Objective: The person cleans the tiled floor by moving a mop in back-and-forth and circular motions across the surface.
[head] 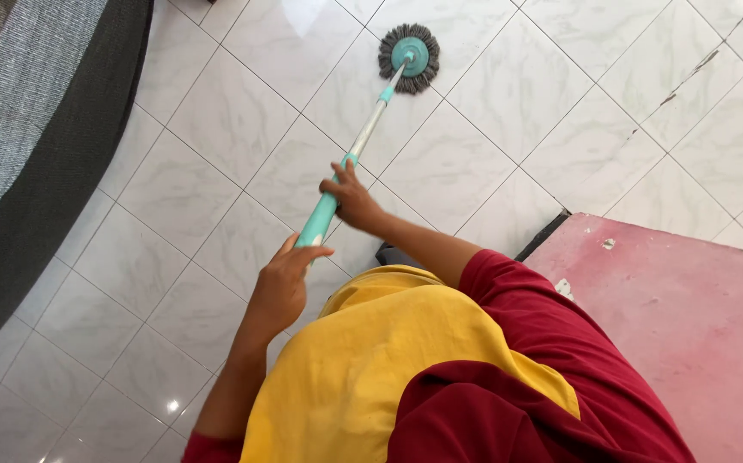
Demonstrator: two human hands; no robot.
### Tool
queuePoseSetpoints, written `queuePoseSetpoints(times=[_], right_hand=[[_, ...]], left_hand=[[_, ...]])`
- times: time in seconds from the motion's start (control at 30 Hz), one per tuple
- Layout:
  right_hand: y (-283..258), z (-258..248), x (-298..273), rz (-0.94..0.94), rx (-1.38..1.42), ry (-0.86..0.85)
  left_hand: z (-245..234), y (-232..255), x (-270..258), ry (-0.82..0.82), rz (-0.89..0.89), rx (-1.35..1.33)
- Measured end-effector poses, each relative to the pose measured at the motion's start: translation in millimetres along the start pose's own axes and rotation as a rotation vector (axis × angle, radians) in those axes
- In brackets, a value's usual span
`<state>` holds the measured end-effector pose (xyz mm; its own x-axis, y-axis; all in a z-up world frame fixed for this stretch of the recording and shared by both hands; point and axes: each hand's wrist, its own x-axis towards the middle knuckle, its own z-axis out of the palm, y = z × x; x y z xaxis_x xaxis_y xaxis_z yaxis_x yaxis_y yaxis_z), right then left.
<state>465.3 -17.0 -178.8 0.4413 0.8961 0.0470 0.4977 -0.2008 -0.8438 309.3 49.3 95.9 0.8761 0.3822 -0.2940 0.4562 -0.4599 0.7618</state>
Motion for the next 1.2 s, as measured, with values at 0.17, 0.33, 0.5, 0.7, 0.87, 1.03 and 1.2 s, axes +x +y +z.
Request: queuePoseSetpoints(times=[0.17,0.33,0.5,0.7,0.87,1.03,1.2], right_hand=[[108,-35,46,0.015,-0.054,0.04],[186,-105,102,0.143,-0.27,-0.01],[195,-129,103,0.393,-0.4,-0.074],[140,-89,19,0.14,-0.556,0.017],[70,-75,-61,0.162,-0.489,0.067],[46,-67,-122,0.332,-0.523,0.182],[72,-61,-209,0.571,-0.484,0.33]], left_hand=[[48,-14,86,0.063,0.272,0.019],[101,-36,206,-0.077,0.164,-0.083],[128,-37,227,-0.147,0.05,-0.106],[104,-34,140,-0.252,0.208,0.005],[56,-17,77,-0.477,0.174,-0.124],[53,-15,72,-0.698,0.265,-0.127],[119,-19,77,-0.817,0.272,-0.032]])
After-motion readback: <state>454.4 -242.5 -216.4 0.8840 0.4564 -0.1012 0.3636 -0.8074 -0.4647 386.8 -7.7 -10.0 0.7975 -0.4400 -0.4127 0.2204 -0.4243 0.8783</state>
